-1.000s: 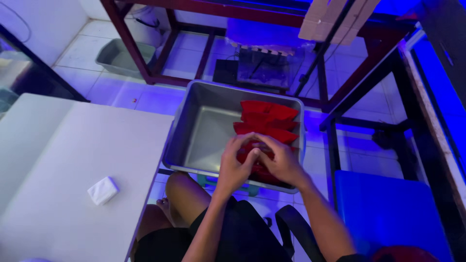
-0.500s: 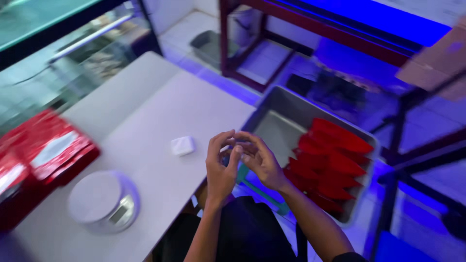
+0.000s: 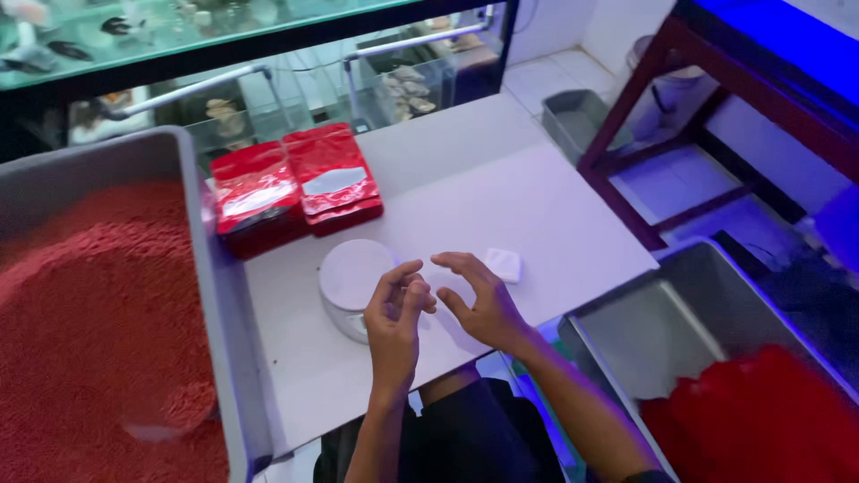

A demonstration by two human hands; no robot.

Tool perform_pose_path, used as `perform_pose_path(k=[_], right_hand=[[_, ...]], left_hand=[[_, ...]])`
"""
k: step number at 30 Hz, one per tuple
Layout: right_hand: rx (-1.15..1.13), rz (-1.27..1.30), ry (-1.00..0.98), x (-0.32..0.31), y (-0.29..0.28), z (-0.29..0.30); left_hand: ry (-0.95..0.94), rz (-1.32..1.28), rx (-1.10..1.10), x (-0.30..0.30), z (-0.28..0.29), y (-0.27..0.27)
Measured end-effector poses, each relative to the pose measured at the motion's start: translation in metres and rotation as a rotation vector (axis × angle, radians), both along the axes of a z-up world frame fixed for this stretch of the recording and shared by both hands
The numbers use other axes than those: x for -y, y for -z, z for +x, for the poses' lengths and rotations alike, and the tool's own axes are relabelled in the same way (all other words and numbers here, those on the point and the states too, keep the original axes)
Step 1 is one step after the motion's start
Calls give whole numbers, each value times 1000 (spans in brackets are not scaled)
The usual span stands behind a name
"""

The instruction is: The person scoops red pellets from a large bin into a red pouch using a plastic scoop. They place the pouch on a digital scale to weigh it, then seal the pouch and set it aside in a metal tray. The process is repeated for multiple pouches.

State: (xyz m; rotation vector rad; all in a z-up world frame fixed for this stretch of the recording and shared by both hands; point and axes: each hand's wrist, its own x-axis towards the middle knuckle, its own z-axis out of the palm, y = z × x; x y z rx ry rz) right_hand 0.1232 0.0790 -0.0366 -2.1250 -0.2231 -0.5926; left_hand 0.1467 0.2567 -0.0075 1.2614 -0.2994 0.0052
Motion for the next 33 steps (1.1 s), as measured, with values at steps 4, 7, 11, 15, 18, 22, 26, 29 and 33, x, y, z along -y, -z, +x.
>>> perform_pose_path(k=[4, 7, 11, 15, 18, 22, 26, 29, 33], right_hand=[[39, -134, -79, -13, 0, 57], [57, -228, -112, -22, 3, 103], [243, -413, -137, -32, 3, 164], [284, -729, 30, -31, 24, 231], [118, -926, 10, -23, 42, 264], [36, -1037, -24, -33, 22, 259], [275, -987, -20, -35, 7, 244], [389, -798, 45, -31, -9, 222], [475, -564, 74, -33, -56, 165]], left_hand=[[-52, -99, -63, -23, 7, 19], [-95, -129, -106, -41, 4, 13], [-152, -68, -258, -61, -3, 4], [-122, -189, -289, -74, -8, 10], [-115, -220, -233, -84, -12, 18], [-143, -295, -241, -92, -13, 30], [-156, -299, -252, -99, -17, 24], [-145, -302, -251, -99, -18, 25], [-179, -348, -246, -92, -14, 34]])
